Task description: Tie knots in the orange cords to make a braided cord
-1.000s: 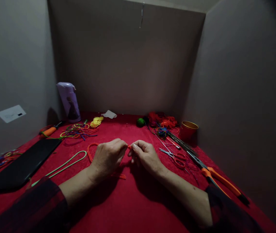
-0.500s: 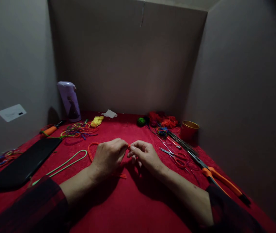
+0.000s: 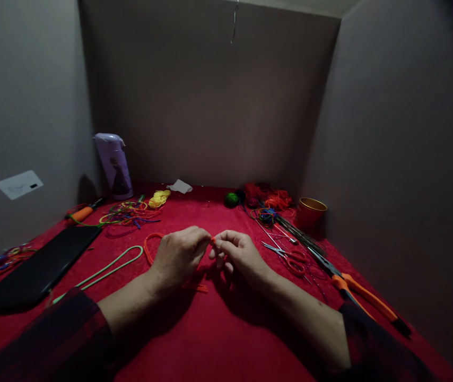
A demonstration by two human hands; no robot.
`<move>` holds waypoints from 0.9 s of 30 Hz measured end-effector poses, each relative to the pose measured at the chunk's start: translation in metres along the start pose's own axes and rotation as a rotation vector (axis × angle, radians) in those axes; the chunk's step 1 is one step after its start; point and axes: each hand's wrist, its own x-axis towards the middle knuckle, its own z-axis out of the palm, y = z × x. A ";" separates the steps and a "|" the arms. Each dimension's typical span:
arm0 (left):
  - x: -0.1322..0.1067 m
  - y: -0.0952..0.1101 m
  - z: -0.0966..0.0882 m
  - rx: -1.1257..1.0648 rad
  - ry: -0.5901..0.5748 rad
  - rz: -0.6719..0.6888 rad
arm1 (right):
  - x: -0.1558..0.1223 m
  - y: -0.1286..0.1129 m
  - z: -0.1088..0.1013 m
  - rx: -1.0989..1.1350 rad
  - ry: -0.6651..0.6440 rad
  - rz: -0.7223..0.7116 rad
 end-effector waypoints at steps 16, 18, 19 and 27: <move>0.006 -0.001 0.010 -1.153 -0.285 -0.689 | 0.005 0.010 -0.003 -0.359 0.099 -0.257; 0.006 -0.003 0.011 -1.298 -0.334 -0.732 | 0.004 0.010 -0.004 -0.455 0.120 -0.309; 0.006 -0.003 0.010 -1.325 -0.332 -0.735 | 0.003 0.010 -0.004 -0.499 0.136 -0.329; 0.007 -0.001 0.009 -1.228 -0.213 -0.735 | 0.001 0.008 -0.005 -0.728 0.202 -0.363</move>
